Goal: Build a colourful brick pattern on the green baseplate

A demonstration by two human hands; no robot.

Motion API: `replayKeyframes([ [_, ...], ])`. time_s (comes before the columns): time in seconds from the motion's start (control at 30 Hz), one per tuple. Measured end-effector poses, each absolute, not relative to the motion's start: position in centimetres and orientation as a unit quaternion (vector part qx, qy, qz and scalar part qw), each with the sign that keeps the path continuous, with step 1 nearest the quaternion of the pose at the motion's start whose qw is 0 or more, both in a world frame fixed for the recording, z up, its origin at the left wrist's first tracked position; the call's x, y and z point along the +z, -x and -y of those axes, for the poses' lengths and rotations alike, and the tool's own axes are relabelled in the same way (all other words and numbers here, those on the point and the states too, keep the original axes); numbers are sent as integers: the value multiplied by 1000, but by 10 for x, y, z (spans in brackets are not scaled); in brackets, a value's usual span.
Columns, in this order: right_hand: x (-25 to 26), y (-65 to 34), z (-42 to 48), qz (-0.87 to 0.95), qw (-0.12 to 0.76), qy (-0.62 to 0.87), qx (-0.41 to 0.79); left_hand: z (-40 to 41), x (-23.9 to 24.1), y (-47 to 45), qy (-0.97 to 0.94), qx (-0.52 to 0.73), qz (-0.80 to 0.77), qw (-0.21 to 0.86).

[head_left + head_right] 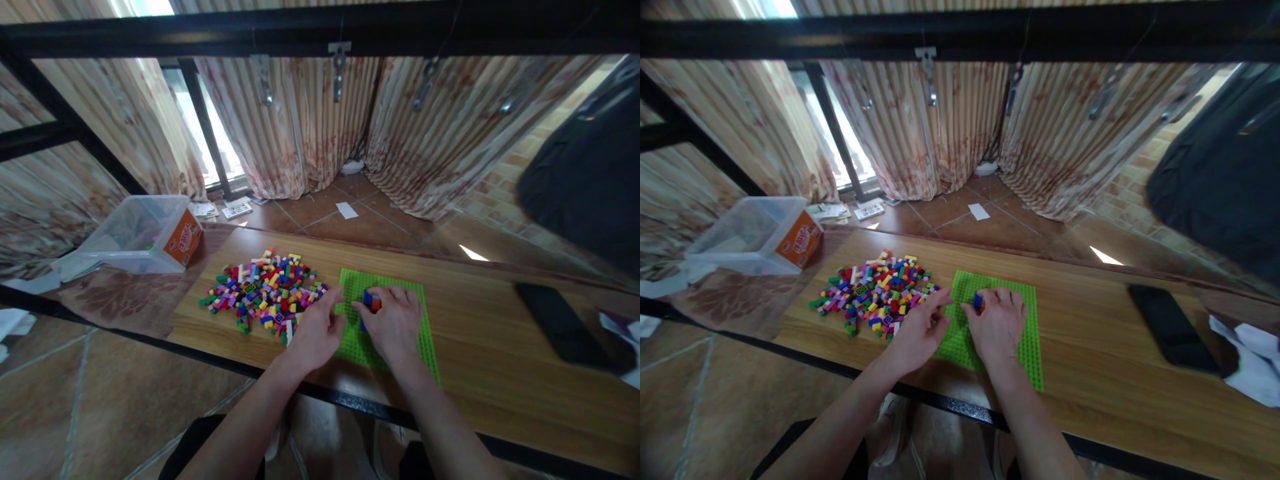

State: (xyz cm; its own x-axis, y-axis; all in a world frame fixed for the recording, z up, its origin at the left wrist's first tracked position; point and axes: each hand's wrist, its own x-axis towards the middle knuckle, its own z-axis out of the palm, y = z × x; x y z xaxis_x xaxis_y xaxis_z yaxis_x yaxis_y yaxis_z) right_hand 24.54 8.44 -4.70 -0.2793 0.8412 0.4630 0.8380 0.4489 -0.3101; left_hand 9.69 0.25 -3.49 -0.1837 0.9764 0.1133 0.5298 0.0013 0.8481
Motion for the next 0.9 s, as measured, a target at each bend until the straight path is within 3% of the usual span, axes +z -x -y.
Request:
replayKeyframes([
  [0.3,-50,-264,-104,780,351,503,125,-14,-50,-117,-490,497,-555,452],
  [0.57,-57,-259,-107,800,314,488,151,-17,-51,-127,-495,482,-526,496],
  [0.9,-60,-260,-108,793,309,497,171,-16,-49,-132,-505,466,-546,478],
])
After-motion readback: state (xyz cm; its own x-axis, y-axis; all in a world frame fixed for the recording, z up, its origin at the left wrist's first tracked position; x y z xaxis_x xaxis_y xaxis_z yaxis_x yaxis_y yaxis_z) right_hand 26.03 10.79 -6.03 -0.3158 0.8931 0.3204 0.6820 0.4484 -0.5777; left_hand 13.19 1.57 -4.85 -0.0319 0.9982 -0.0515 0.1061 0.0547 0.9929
